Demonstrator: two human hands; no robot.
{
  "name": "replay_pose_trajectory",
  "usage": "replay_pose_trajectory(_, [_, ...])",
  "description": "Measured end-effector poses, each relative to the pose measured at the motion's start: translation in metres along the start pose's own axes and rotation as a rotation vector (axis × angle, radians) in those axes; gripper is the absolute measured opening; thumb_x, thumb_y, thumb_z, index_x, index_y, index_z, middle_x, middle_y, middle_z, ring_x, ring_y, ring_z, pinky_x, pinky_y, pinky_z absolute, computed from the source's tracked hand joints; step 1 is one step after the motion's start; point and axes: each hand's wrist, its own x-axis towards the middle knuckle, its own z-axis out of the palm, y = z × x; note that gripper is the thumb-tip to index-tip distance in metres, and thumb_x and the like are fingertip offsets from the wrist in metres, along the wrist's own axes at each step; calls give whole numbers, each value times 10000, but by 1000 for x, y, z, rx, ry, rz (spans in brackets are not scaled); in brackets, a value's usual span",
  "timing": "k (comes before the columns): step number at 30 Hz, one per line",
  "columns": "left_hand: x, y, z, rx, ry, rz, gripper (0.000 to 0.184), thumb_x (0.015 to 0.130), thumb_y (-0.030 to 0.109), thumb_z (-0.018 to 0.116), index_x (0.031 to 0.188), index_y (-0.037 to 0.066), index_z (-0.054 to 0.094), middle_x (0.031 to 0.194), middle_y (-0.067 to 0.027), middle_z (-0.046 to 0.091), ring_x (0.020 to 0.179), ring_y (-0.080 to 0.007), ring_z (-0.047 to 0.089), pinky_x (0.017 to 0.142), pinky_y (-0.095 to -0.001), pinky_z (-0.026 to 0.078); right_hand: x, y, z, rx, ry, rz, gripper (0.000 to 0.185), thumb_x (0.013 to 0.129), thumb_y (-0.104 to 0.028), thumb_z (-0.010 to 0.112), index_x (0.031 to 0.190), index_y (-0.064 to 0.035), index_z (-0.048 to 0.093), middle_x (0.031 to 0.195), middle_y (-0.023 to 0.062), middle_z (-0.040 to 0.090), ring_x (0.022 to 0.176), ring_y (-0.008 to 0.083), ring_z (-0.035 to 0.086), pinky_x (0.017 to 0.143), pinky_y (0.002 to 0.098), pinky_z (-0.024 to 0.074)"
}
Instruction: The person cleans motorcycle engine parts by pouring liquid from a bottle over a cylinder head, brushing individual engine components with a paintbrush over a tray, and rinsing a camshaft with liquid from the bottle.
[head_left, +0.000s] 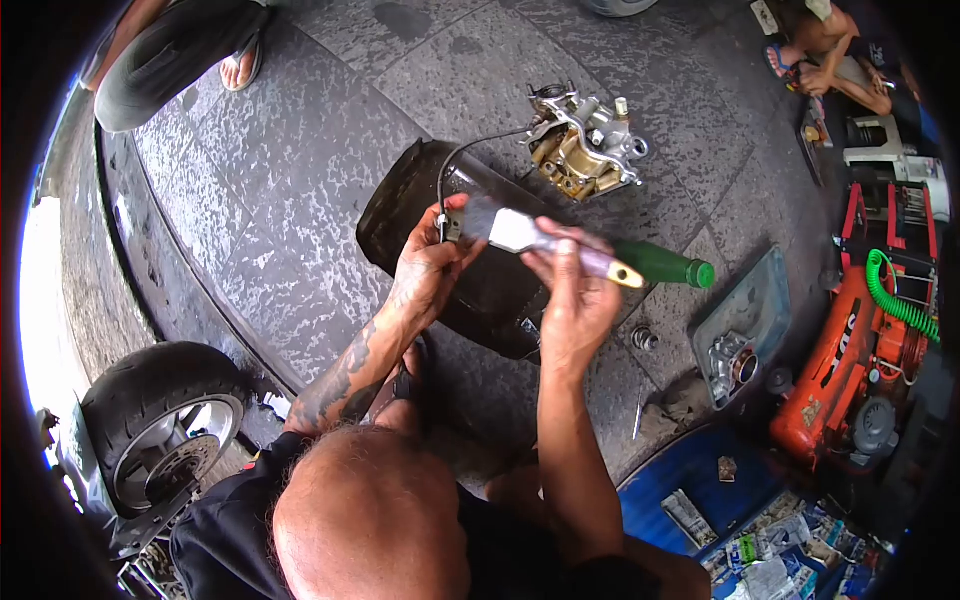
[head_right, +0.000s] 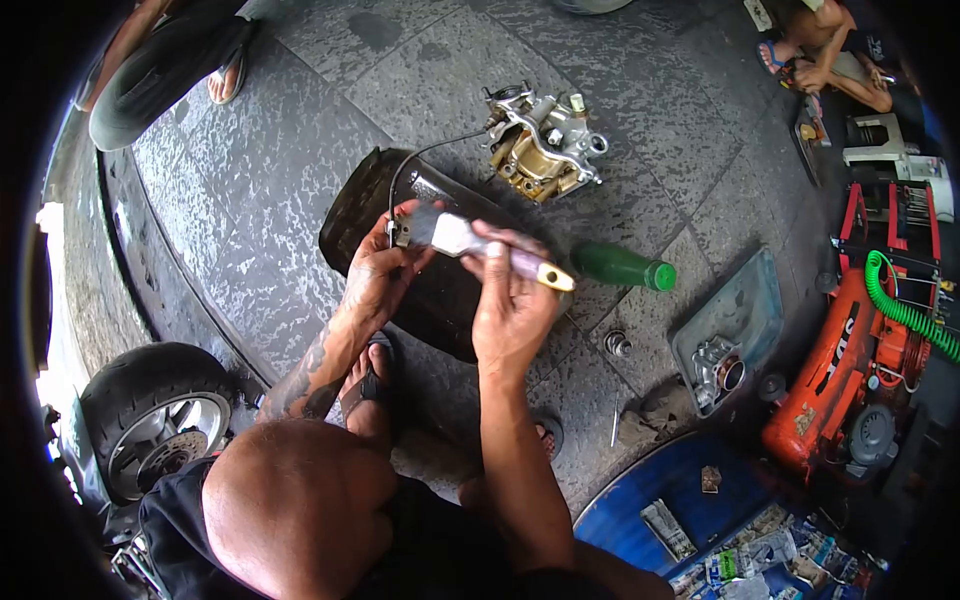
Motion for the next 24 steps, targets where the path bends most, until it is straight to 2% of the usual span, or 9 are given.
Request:
replay_pose_trajectory(5, [7, 10, -1, -343, -117, -87, 635, 612, -145, 358, 1234, -56, 443, 1370, -249, 448, 1291, -368, 432, 1086, -428, 391, 1, 5, -20, -44, 126, 91, 192, 963, -115, 516, 1075, 41, 525, 1028, 192, 651, 837, 217, 672, 690, 296, 601])
replay_pose_trajectory(8, [4, 13, 4, -457, -103, -172, 409, 793, -108, 403, 1181, -20, 501, 1309, -224, 510, 1179, -328, 542, 1036, -401, 448, 7, -7, -19, 2, 182, 47, 184, 965, -97, 506, 1083, 43, 514, 1053, 196, 644, 860, 219, 669, 691, 294, 601])
replay_pose_trajectory(10, [8, 3, 1, -364, 178, -224, 243, 946, 82, 481, 1164, -17, 521, 1301, -197, 524, 1049, -252, 599, 971, -365, 502, 5, 0, -11, 162, 98, 72, 182, 971, -101, 493, 1079, 44, 514, 1054, 193, 644, 862, 222, 669, 694, 301, 603])
replay_pose_trajectory(11, [12, 0, 0, -346, 58, -183, 345, 981, 259, 490, 1203, -3, 514, 1262, -188, 562, 947, -205, 638, 830, -358, 581, 2, 11, -13, 127, 40, 104, 178, 972, -100, 490, 1073, 44, 516, 1048, 189, 647, 864, 226, 671, 697, 302, 604])
replay_pose_trajectory(16, [14, -3, -16, -451, -233, -172, 271, 986, 208, 475, 1163, 12, 534, 1254, -171, 576, 863, -156, 629, 830, -340, 573, -1, 5, -19, 10, 152, 98, 179, 966, -87, 501, 1073, 55, 517, 1040, 180, 649, 863, 233, 673, 698, 295, 601])
replay_pose_trajectory(18, [7, 0, -5, -249, 94, -186, 225, 997, 190, 448, 1106, 16, 543, 1183, -139, 618, 775, -110, 571, 849, -288, 545, -4, 0, -9, 105, 118, 55, 174, 964, -84, 504, 1074, 49, 522, 1040, 177, 648, 872, 229, 670, 695, 291, 600])
replay_pose_trajectory(20, [8, 6, 2, -258, 80, -165, 215, 998, 186, 444, 1096, 18, 537, 1199, -149, 611, 894, -158, 615, 885, -312, 527, -7, 10, -10, 49, 42, 170, 151, 959, -73, 510, 1045, 48, 535, 1029, 167, 651, 877, 211, 664, 691, 276, 594])
replay_pose_trajectory(22, [12, 6, -7, -305, -13, -149, 251, 988, 198, 453, 1159, 30, 528, 1291, -182, 549, 1215, -294, 527, 900, -393, 536, -9, 12, -17, -54, 80, 160, 149, 961, -70, 504, 1041, 51, 537, 1020, 164, 653, 874, 201, 663, 685, 267, 591])
replay_pose_trajectory(24, [12, 3, -11, -261, -9, -117, 260, 985, 234, 466, 1164, 58, 534, 1295, -163, 551, 1214, -302, 526, 953, -418, 499, -12, 2, -19, -45, 137, 143, 160, 967, -80, 501, 1047, 52, 541, 1024, 166, 656, 883, 198, 664, 698, 272, 590])
